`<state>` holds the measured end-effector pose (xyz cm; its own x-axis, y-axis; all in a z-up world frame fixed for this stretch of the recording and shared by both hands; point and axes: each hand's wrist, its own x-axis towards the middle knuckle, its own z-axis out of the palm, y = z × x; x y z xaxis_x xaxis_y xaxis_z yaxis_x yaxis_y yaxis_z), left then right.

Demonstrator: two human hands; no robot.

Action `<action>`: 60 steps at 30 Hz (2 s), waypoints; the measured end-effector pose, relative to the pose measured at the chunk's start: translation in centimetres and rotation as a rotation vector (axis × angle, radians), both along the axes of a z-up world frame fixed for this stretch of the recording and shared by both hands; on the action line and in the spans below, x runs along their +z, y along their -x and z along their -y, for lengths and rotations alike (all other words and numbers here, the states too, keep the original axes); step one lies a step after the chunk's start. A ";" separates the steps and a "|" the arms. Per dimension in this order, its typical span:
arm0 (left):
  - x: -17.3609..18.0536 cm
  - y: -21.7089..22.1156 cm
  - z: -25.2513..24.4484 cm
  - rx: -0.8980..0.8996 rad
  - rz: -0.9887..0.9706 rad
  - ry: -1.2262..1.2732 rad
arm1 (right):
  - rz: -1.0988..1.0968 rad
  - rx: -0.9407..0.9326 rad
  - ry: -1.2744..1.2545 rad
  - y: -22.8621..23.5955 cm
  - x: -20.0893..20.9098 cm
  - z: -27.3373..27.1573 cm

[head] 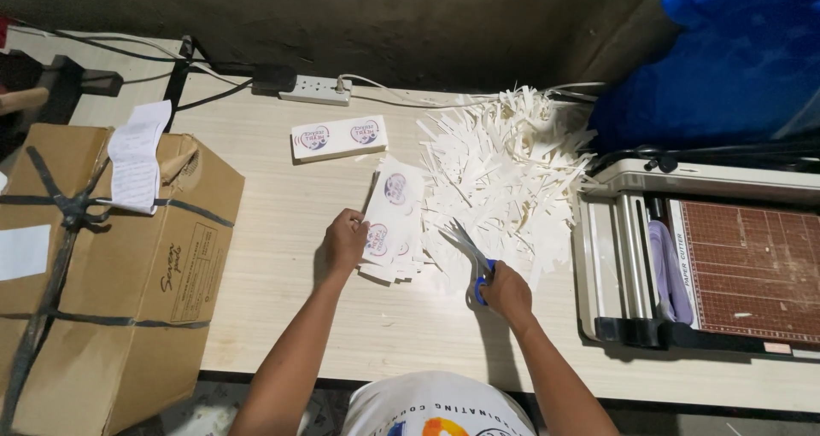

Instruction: The person uses blue-handled scissors to cut a sheet of paper printed with multiple circular logos into individual pieces. They hold the paper with their left hand and cut with their right hand, placing the cut pieces on the table.

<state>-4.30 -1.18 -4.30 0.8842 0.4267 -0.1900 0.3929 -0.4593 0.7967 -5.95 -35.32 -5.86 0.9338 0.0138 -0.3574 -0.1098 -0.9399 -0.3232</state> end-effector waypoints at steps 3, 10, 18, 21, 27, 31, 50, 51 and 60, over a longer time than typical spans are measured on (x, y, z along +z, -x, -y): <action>-0.2 0.3 0.1 0.041 0.043 0.205 | -0.144 -0.088 -0.089 0.2 4.8 -1.3; 6.2 2.8 5.0 0.123 0.190 0.851 | -0.043 -0.251 -0.613 0.0 7.4 -4.2; 8.7 5.1 10.0 -0.138 0.328 0.951 | 0.054 -0.379 -1.101 -0.6 13.0 -7.8; 6.9 4.9 9.9 -0.259 0.384 0.992 | 0.067 -0.239 -1.132 -1.5 12.6 -6.4; 9.5 4.6 9.9 -0.253 0.343 1.045 | 0.080 -0.191 -1.036 -1.7 16.5 -6.1; 10.2 4.1 10.5 -0.234 0.348 0.938 | 0.077 -0.192 -1.030 -1.5 16.2 -6.0; 8.2 0.6 15.2 0.114 0.122 1.092 | 0.294 -0.389 -1.039 0.0 13.4 -4.2; 8.2 0.6 15.2 0.101 0.099 1.094 | 0.293 -0.387 -1.065 0.1 13.1 -4.1; 7.7 2.4 12.7 0.214 0.271 0.633 | 0.276 -0.446 -1.111 0.2 13.2 -2.5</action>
